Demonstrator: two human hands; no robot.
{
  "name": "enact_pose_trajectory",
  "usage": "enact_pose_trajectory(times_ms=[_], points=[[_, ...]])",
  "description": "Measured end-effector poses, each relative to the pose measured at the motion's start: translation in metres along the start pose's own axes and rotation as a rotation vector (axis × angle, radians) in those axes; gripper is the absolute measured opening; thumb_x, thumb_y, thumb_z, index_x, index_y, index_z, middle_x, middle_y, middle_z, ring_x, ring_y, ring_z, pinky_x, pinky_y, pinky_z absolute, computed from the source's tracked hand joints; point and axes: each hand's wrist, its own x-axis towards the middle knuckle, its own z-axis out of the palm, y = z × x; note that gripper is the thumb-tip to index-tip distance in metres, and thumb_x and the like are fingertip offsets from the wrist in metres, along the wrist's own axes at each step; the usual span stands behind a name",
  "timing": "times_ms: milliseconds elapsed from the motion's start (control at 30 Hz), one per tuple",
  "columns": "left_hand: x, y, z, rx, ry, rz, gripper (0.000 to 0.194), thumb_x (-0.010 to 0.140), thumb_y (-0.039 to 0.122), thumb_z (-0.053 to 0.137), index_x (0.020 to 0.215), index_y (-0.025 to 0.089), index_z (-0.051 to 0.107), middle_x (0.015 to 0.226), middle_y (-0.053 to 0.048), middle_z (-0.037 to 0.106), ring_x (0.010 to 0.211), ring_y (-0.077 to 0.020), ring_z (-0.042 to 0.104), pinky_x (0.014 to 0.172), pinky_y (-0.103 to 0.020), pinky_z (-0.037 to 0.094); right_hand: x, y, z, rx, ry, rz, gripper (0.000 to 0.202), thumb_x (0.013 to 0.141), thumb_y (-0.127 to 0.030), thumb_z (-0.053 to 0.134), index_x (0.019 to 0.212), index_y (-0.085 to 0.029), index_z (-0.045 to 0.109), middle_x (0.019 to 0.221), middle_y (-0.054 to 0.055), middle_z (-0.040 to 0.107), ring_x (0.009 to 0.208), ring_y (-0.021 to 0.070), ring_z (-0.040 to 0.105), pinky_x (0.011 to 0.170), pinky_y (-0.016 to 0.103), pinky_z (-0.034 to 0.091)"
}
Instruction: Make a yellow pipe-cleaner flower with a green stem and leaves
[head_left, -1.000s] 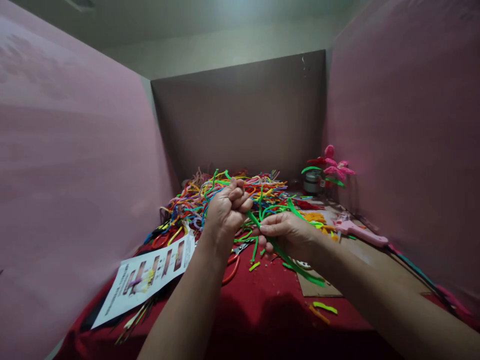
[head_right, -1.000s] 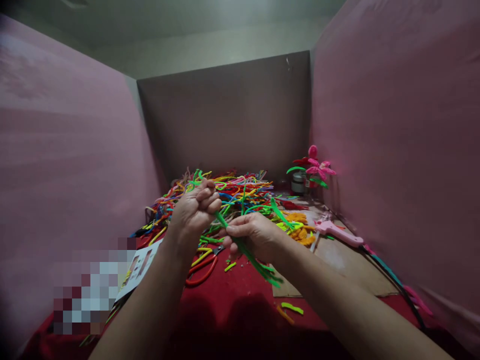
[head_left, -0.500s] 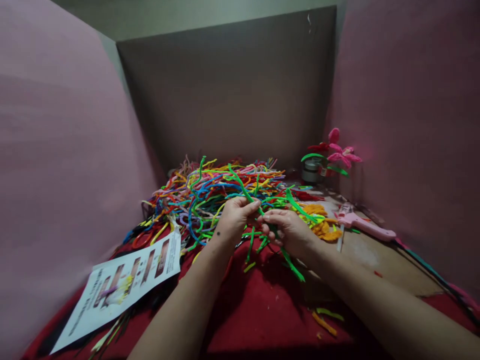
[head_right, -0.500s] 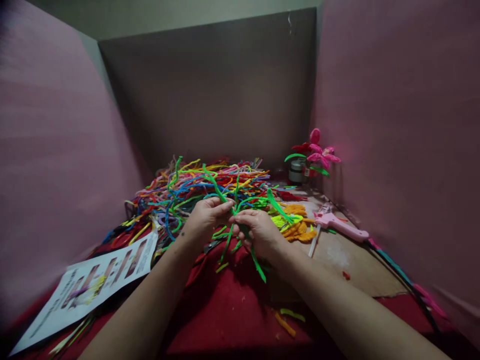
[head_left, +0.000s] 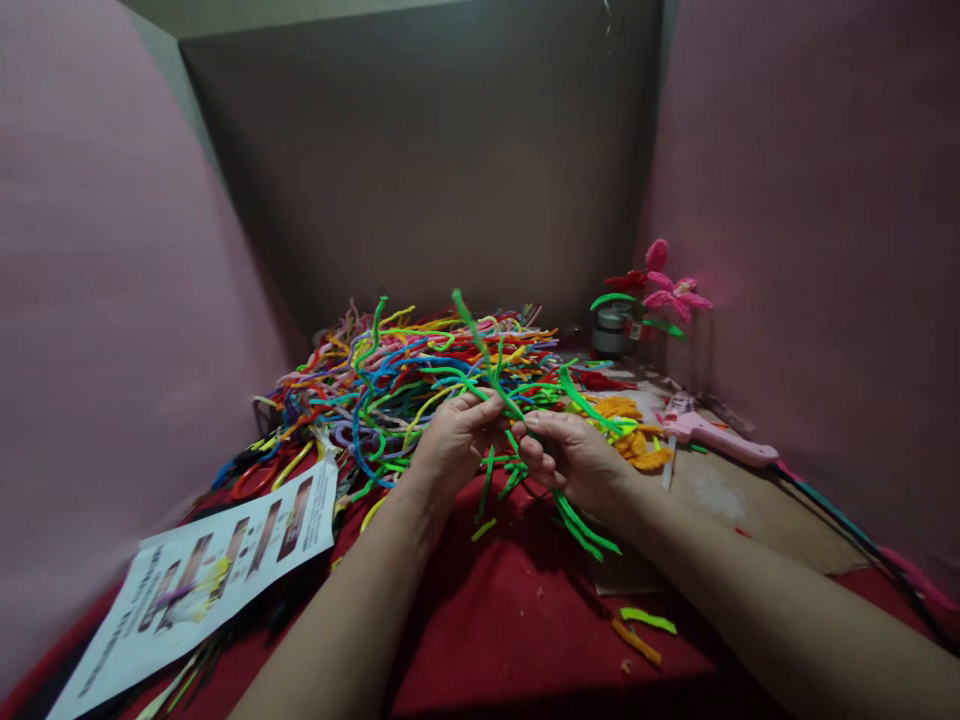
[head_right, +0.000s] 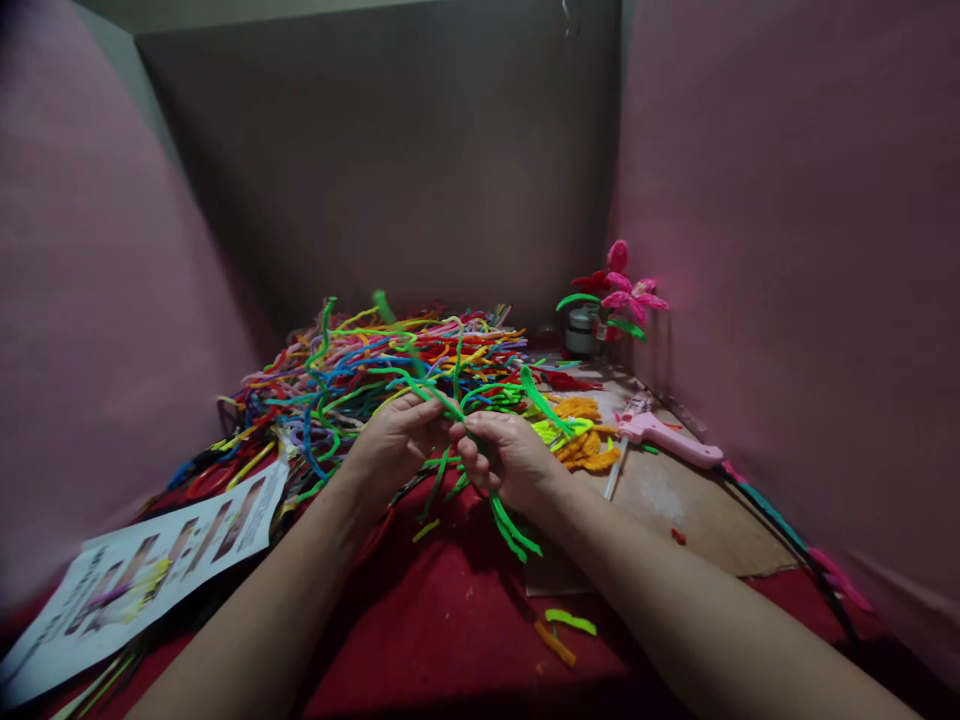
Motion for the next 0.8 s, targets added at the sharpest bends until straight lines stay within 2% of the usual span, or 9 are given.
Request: enact_pose_trajectory(times_ms=[67, 133, 233, 300, 400, 500, 567, 667, 800], points=[[0.000, -0.001, 0.001, 0.030, 0.030, 0.008, 0.023, 0.063, 0.022, 0.069, 0.082, 0.011, 0.061, 0.065, -0.003, 0.062, 0.057, -0.0135, 0.060, 0.054, -0.024, 0.046, 0.000, 0.000, -0.001, 0.033, -0.014, 0.003, 0.010, 0.070, -0.022, 0.058, 0.073, -0.012, 0.058, 0.048, -0.005, 0.048, 0.035, 0.0025, 0.034, 0.031, 0.014, 0.016], [0.000, 0.000, 0.001, 0.097, 0.085, -0.021, 0.021, 0.063, 0.023, 0.070, 0.077, 0.011, 0.061, 0.061, -0.003, 0.061, 0.051, -0.0105, 0.057, 0.047, -0.020, 0.043, 0.000, 0.000, -0.002, 0.036, -0.008, 0.000, 0.010, 0.069, -0.022, 0.059, 0.073, -0.013, 0.058, 0.049, -0.004, 0.050, 0.035, 0.0031, 0.036, 0.031, 0.014, 0.017], [0.001, 0.004, -0.002, 0.198, 0.129, -0.183, 0.027, 0.066, 0.034, 0.067, 0.060, 0.010, 0.058, 0.045, 0.000, 0.053, 0.032, -0.0044, 0.042, 0.032, -0.015, 0.027, 0.000, 0.001, -0.001, -0.042, 0.053, -0.036, 0.010, 0.066, -0.022, 0.061, 0.071, -0.014, 0.058, 0.050, -0.003, 0.054, 0.036, 0.0037, 0.039, 0.032, 0.015, 0.019], [0.001, 0.011, -0.005, 0.184, 0.120, -0.248, 0.036, 0.067, 0.043, 0.064, 0.055, 0.011, 0.055, 0.041, 0.001, 0.049, 0.029, -0.0039, 0.037, 0.029, -0.015, 0.023, -0.001, 0.002, 0.001, -0.116, 0.109, -0.090, 0.011, 0.066, -0.023, 0.063, 0.070, -0.015, 0.058, 0.051, -0.003, 0.056, 0.038, 0.0040, 0.042, 0.034, 0.014, 0.022], [-0.003, 0.022, -0.009, 0.149, 0.074, -0.223, 0.034, 0.064, 0.045, 0.067, 0.062, 0.012, 0.058, 0.048, -0.001, 0.054, 0.035, -0.0057, 0.044, 0.032, -0.015, 0.029, -0.003, 0.003, 0.005, -0.239, 0.141, -0.165, 0.012, 0.067, -0.026, 0.063, 0.068, -0.015, 0.058, 0.050, -0.003, 0.056, 0.036, 0.0032, 0.040, 0.034, 0.014, 0.020], [-0.010, 0.030, -0.009, 0.284, -0.076, -0.205, 0.028, 0.063, 0.035, 0.071, 0.075, 0.011, 0.063, 0.051, 0.000, 0.054, 0.036, -0.0055, 0.044, 0.034, -0.015, 0.029, -0.007, 0.003, 0.010, -0.341, 0.147, -0.226, 0.014, 0.069, -0.028, 0.062, 0.069, -0.014, 0.060, 0.049, -0.003, 0.054, 0.033, 0.0026, 0.036, 0.033, 0.016, 0.018], [-0.014, 0.034, -0.007, 0.392, -0.128, -0.157, 0.025, 0.062, 0.028, 0.071, 0.079, 0.011, 0.065, 0.051, 0.000, 0.054, 0.038, -0.0056, 0.044, 0.035, -0.016, 0.030, -0.009, 0.002, 0.012, -0.397, 0.175, -0.274, 0.015, 0.069, -0.029, 0.062, 0.067, -0.014, 0.061, 0.048, -0.003, 0.052, 0.035, 0.0028, 0.035, 0.035, 0.017, 0.019], [-0.018, 0.036, -0.001, 0.488, -0.089, -0.081, 0.018, 0.063, 0.021, 0.070, 0.078, 0.012, 0.066, 0.056, -0.001, 0.056, 0.043, -0.0068, 0.046, 0.039, -0.017, 0.033, -0.010, 0.002, 0.013, -0.487, 0.218, -0.355, 0.016, 0.070, -0.029, 0.061, 0.065, -0.013, 0.062, 0.049, -0.004, 0.050, 0.040, 0.0039, 0.035, 0.038, 0.018, 0.022], [-0.020, 0.034, 0.005, 0.535, -0.073, -0.073, 0.011, 0.066, 0.020, 0.066, 0.073, 0.012, 0.067, 0.056, -0.001, 0.055, 0.044, -0.0079, 0.046, 0.040, -0.018, 0.033, -0.010, 0.004, 0.011, -0.573, 0.257, -0.435, 0.014, 0.071, -0.028, 0.059, 0.068, -0.014, 0.063, 0.053, -0.003, 0.051, 0.046, 0.0060, 0.038, 0.042, 0.019, 0.026]])
